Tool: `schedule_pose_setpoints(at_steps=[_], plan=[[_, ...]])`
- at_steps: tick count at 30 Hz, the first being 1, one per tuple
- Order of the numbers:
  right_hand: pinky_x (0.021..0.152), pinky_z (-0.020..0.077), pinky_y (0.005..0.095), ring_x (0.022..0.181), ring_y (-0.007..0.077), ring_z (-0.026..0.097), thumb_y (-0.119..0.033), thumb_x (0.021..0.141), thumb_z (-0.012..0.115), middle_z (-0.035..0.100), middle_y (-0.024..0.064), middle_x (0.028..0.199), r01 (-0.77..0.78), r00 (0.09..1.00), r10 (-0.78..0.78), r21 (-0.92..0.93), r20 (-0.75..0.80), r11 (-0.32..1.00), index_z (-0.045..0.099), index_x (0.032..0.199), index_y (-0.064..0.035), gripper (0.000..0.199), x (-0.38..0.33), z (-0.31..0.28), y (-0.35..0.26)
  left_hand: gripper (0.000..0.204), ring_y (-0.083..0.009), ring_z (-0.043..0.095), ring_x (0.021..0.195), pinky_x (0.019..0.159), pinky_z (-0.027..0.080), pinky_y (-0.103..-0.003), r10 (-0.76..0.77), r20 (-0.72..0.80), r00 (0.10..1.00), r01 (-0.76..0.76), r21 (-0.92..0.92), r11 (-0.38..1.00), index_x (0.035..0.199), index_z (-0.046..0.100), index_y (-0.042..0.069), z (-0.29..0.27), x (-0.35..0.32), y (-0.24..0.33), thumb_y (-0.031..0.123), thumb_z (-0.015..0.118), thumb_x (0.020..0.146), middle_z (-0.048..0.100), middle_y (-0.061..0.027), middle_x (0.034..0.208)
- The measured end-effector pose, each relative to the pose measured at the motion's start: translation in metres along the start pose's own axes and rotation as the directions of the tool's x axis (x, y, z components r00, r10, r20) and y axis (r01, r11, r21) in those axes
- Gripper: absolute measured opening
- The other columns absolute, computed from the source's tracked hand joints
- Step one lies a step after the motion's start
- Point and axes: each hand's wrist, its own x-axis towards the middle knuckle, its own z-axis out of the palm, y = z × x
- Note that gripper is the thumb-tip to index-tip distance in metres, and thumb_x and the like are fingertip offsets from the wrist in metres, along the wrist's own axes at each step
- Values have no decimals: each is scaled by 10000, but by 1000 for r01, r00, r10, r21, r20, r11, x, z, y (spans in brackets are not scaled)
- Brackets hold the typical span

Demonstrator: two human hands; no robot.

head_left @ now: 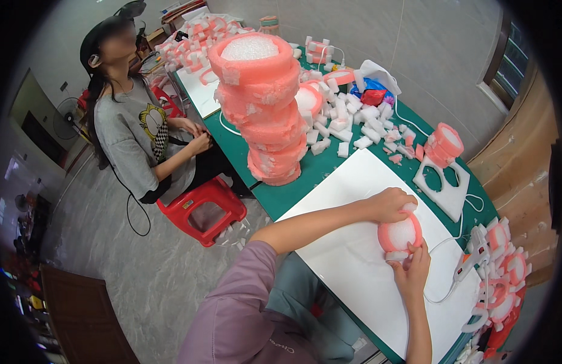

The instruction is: Gluing pieces of pink foam together using a hot glue gun to assemble an object.

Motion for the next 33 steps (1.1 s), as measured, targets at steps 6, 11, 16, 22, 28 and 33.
schedule_pose_setpoints(at_steps=[6, 11, 16, 22, 28, 33], plan=[[851, 377, 414, 1029, 371, 451, -202, 615, 786, 422, 225, 1233, -19, 999, 18, -21, -40, 1000, 489, 1060, -30, 562, -3, -4, 5, 364, -331, 579, 815, 758, 454, -414, 27, 44, 999, -25, -30, 999, 1059, 582, 62, 6, 9, 4, 207, 594, 725, 608, -152, 773], [837, 379, 428, 1006, 377, 472, -253, 600, 782, 460, 216, 1159, 117, 991, -120, -65, -53, 991, 505, 1051, -20, 579, 8, -5, 0, 386, -327, 576, 831, 748, 459, -404, -8, 16, 1000, 8, 1, 1000, 1094, 581, 64, -2, 3, 1, 212, 621, 740, 610, -169, 847], [839, 377, 427, 1013, 375, 474, -303, 623, 764, 451, 207, 1178, 105, 993, -108, -72, -39, 992, 499, 1087, -6, 612, 10, -13, -5, 439, -279, 579, 785, 710, 467, -359, -100, 82, 992, 100, 7, 995, 1098, 600, 56, -12, 3, 14, 273, 672, 722, 612, -158, 859], [868, 366, 437, 1088, 388, 438, -350, 652, 750, 412, 228, 1215, 123, 991, -127, -83, -40, 989, 509, 1101, -7, 614, 1, -16, -1, 445, -264, 587, 774, 707, 479, -338, -155, 124, 980, 156, 5, 988, 1066, 615, 33, -8, 8, 20, 276, 705, 705, 620, -159, 903], [896, 357, 447, 1126, 396, 414, -362, 664, 745, 402, 243, 1222, 88, 996, -87, -43, 6, 995, 508, 1110, -24, 607, 2, -10, 1, 436, -265, 590, 758, 698, 483, -336, -158, 111, 981, 156, 22, 987, 1066, 615, 32, -7, 5, 15, 266, 706, 709, 623, -158, 918], [911, 350, 448, 1150, 399, 400, -372, 667, 741, 400, 247, 1226, 96, 995, -97, -36, -7, 995, 494, 1124, -34, 620, 8, -12, 1, 422, -255, 587, 741, 683, 484, -334, -152, 99, 983, 150, 22, 988, 1058, 616, 31, -9, 9, 11, 251, 706, 710, 623, -155, 902]])
